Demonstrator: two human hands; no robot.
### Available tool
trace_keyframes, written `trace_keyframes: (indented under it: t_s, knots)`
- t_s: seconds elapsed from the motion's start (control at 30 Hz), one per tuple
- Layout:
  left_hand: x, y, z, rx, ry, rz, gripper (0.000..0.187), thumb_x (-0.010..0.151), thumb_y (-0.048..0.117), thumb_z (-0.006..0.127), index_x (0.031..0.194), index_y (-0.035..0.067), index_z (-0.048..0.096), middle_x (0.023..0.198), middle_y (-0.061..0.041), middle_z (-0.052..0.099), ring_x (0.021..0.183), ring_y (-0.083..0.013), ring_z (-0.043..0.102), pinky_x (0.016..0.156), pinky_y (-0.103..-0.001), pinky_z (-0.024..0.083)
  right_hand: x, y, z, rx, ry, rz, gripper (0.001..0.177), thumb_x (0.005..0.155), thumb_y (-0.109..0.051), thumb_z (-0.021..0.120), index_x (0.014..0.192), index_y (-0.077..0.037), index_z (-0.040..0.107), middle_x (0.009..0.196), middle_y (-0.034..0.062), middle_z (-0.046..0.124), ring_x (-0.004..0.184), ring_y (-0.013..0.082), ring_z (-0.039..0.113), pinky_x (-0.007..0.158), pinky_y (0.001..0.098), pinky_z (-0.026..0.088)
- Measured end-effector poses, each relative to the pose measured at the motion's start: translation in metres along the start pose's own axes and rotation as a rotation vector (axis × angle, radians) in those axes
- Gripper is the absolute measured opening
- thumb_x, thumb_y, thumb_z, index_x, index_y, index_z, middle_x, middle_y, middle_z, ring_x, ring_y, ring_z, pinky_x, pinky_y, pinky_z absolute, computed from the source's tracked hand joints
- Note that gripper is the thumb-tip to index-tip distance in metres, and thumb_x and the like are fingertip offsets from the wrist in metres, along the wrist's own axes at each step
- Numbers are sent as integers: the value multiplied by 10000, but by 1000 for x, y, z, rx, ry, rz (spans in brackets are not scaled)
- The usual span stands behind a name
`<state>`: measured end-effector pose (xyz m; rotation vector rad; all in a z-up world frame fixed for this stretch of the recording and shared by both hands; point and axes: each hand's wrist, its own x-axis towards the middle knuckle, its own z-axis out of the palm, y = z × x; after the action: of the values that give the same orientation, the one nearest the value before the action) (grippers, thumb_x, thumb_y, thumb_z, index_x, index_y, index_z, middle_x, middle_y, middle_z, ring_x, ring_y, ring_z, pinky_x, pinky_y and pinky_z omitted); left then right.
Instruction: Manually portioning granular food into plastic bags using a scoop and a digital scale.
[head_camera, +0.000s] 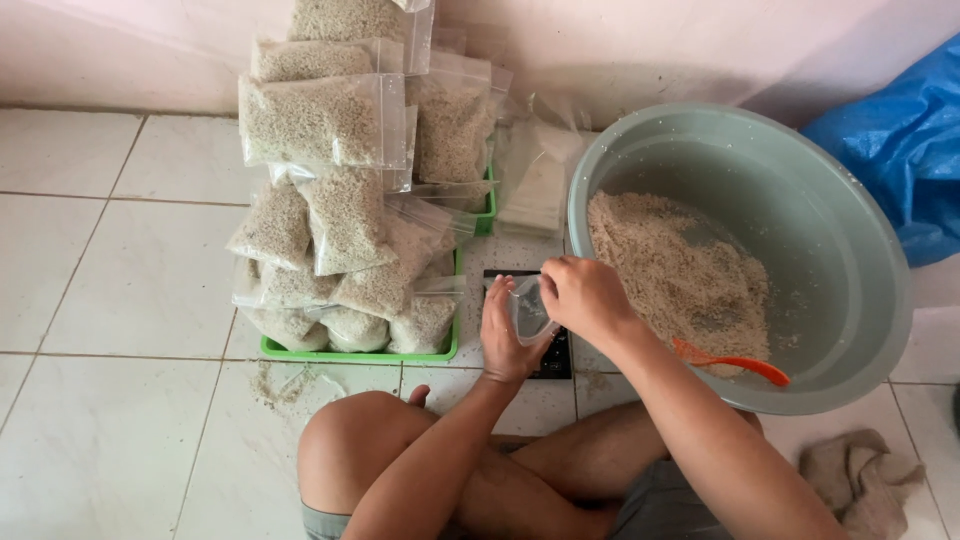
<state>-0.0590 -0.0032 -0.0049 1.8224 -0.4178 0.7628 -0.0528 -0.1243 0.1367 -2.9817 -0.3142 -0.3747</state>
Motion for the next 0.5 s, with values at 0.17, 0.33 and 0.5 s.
trace_keyframes:
  t_s: [0.17, 0.33, 0.5]
  knots:
    - [1, -9, -1, -36, 15, -53, 839, 596, 370, 907, 1247, 11, 517, 1266, -146, 597, 1219, -345, 583, 1063, -463, 455, 3, 4, -16, 474, 116, 172, 229, 951, -218, 611, 859, -29, 701, 682, 163, 665, 629, 333, 675, 568, 405, 554]
    - [-1, -12, 1, -10, 18, -56, 861, 580, 371, 929, 1241, 1, 521, 1248, -163, 595, 1197, -361, 588, 1038, -450, 478, 1, 6, -25, 475, 29, 143, 328, 807, 20, 691, 1129, -37, 673, 902, 207, 683, 855, 369, 698, 683, 392, 605]
    - [-6, -18, 0, -48, -40, -81, 941, 578, 389, 927, 1297, -23, 482, 1284, -192, 564, 1224, -385, 555, 1046, -464, 467, -9, 10, -31, 462, 30, 113, 133, 874, -98, 680, 981, -62, 750, 769, 183, 719, 752, 365, 710, 611, 422, 590]
